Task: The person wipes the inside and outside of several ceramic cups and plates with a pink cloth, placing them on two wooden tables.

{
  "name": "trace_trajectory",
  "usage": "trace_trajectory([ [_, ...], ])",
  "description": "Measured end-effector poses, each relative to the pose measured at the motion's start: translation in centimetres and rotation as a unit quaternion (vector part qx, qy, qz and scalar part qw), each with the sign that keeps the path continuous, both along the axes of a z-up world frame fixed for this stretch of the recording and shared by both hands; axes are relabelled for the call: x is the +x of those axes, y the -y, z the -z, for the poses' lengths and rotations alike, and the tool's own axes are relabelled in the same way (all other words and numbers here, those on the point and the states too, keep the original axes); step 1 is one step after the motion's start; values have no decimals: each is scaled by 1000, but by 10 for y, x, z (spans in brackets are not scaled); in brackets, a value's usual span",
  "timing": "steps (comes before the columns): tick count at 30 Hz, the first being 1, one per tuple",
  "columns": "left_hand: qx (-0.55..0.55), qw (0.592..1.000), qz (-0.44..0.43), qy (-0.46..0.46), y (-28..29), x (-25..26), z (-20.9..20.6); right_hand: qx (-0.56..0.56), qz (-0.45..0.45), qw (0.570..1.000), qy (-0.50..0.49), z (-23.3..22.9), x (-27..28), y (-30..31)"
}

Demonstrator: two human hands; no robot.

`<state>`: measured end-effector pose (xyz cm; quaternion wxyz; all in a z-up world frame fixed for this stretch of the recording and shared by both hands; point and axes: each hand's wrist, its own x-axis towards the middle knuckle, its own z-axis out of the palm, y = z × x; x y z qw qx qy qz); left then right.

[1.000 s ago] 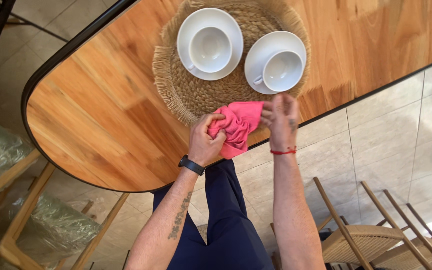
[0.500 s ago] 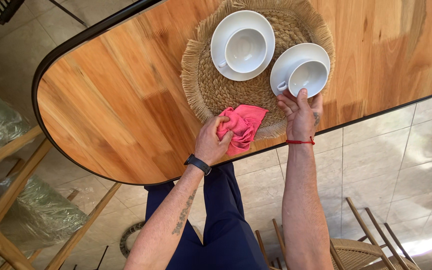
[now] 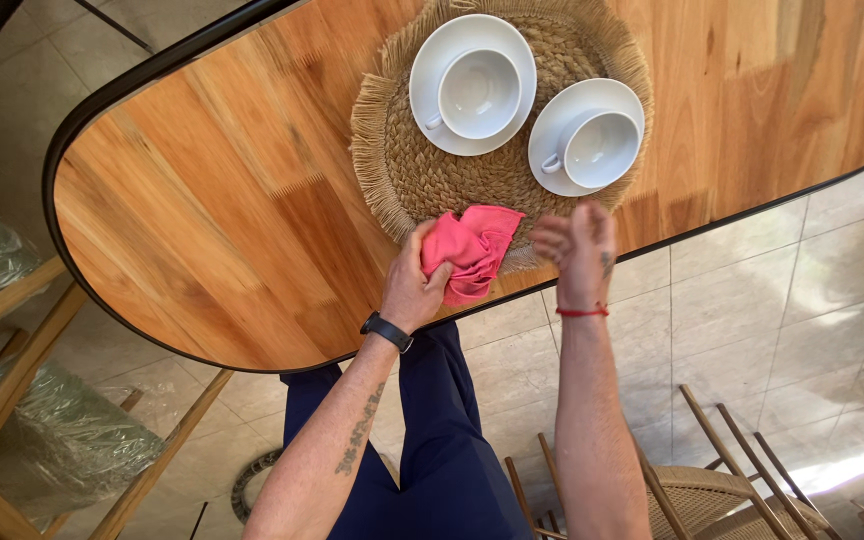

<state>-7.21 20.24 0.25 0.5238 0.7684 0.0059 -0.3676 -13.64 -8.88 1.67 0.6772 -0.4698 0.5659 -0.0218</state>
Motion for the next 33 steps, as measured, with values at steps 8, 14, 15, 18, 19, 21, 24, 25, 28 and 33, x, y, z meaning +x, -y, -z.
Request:
trace_trajectory([
  [8, -108, 988, 14, -109, -34, -39, -7, 57, -206, 977, -17, -16, -74, -86],
  [14, -211, 968, -52, -126, -61, -46, -67, 122, -157, 977, 80, 17, -125, -132],
  [15, -236, 953, -77, -173, -65, -40, -94, 125, -175, 971, 102, 20, -132, -135],
  [18, -248, 944, -90, -199, -94, -33, -145, 169, -184, 955, 160, -33, -112, -161],
  [19, -227, 952, -74, -192, -108, -36, -158, 213, -163, 945, 185, -63, -102, -175],
  [21, -152, 981, -65, -105, -139, -53, -169, 237, -193, 932, 197, -109, -99, -207],
  [24, -68, 995, -73, -22, -181, -70, -207, 241, -268, 922, 139, -162, -90, -246],
  [25, -65, 994, -84, -17, -196, -72, -222, 214, -312, 922, 79, -175, -83, -259],
  [28, -42, 986, -161, -11, -250, -93, -247, 185, -327, 926, 36, -227, -61, -290],
  [33, -16, 956, -291, 7, -342, -143, -260, 196, -250, 948, 19, -227, -81, -310],
])
